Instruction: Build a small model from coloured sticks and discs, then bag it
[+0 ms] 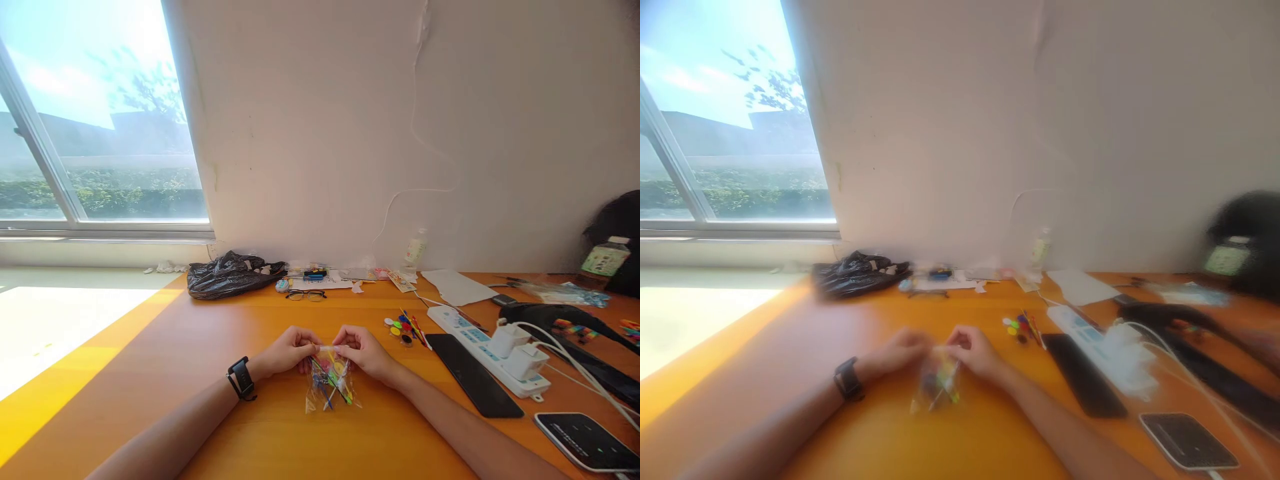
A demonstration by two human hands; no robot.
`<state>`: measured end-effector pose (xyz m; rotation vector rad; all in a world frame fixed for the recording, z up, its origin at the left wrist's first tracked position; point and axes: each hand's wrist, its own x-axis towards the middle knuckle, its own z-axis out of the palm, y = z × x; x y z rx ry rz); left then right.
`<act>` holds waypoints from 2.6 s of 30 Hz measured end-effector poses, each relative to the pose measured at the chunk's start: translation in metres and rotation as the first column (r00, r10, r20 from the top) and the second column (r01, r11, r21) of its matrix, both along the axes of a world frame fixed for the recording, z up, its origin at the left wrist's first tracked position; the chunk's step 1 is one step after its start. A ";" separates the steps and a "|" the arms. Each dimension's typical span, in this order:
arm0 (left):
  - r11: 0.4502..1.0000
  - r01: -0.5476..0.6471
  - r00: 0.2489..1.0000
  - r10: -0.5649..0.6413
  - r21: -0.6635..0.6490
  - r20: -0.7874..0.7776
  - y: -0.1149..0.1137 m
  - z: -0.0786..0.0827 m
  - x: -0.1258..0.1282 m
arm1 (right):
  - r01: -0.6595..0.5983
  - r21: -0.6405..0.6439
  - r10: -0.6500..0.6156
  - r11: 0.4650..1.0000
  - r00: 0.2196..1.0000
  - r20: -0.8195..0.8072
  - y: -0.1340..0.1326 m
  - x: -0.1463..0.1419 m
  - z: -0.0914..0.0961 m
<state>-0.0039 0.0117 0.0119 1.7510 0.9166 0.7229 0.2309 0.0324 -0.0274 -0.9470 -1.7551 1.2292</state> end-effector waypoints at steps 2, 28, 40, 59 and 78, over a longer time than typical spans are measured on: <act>1.000 0.009 1.000 -0.009 -0.004 0.002 0.002 -0.001 0.000 | 0.000 0.002 0.000 1.000 1.000 0.000 0.002 0.001 -0.003; 0.998 0.061 0.998 -0.061 0.021 0.008 0.003 -0.003 -0.001 | -0.005 0.009 0.005 1.000 1.000 0.011 0.003 0.002 -0.007; 0.998 0.048 0.999 -0.048 0.028 -0.016 0.006 -0.009 -0.001 | -0.008 0.025 0.007 1.000 1.000 0.022 0.001 0.002 -0.003; 0.999 0.044 0.999 -0.043 0.026 -0.022 0.009 -0.014 -0.002 | -0.012 0.025 0.012 1.000 1.000 0.022 0.001 0.002 -0.003; 0.996 0.045 0.998 -0.042 0.075 -0.037 0.006 -0.009 -0.001 | -0.022 0.015 0.022 1.000 1.000 0.001 -0.001 0.001 -0.001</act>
